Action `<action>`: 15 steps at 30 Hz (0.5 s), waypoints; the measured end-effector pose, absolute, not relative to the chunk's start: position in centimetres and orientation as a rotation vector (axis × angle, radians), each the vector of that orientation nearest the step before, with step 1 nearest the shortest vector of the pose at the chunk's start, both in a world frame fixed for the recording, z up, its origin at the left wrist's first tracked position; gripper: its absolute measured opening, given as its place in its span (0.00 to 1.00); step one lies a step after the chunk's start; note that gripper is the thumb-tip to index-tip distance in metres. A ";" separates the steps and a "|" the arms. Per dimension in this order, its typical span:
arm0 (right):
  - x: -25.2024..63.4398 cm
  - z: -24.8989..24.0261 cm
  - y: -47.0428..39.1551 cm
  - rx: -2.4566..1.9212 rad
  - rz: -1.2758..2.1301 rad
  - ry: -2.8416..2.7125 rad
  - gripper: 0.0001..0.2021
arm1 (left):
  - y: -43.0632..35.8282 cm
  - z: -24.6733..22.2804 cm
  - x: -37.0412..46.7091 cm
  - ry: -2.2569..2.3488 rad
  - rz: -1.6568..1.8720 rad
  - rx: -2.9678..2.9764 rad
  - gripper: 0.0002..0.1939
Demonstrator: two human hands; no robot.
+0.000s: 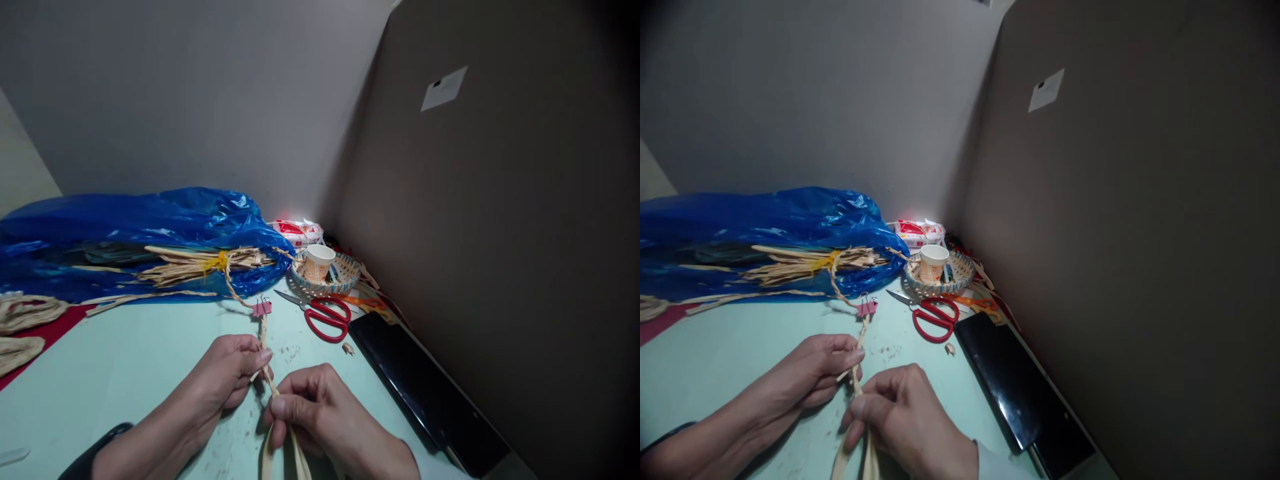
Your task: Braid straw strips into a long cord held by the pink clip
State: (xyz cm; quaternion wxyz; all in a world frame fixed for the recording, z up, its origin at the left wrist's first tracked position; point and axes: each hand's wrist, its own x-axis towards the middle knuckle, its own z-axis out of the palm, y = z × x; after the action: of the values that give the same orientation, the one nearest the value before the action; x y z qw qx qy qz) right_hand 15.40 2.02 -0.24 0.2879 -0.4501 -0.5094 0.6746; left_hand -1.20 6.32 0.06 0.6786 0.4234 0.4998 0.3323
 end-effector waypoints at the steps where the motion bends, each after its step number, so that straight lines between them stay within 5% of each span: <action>1: 15.5 -0.2 2.0 -1.200 1.816 -1.344 0.13 | 6.3 0.1 -1.2 1.128 0.738 0.945 0.16; 15: 16.1 -0.2 2.6 -1.238 2.120 -1.083 0.14 | 6.5 -0.4 -1.9 1.137 0.615 0.734 0.19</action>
State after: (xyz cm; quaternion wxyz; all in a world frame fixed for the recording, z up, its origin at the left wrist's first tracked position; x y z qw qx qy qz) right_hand 16.08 2.58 -0.18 0.2271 -0.4493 -0.3931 0.7694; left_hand -1.91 6.47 -0.35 0.7363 0.3342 0.5175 0.2801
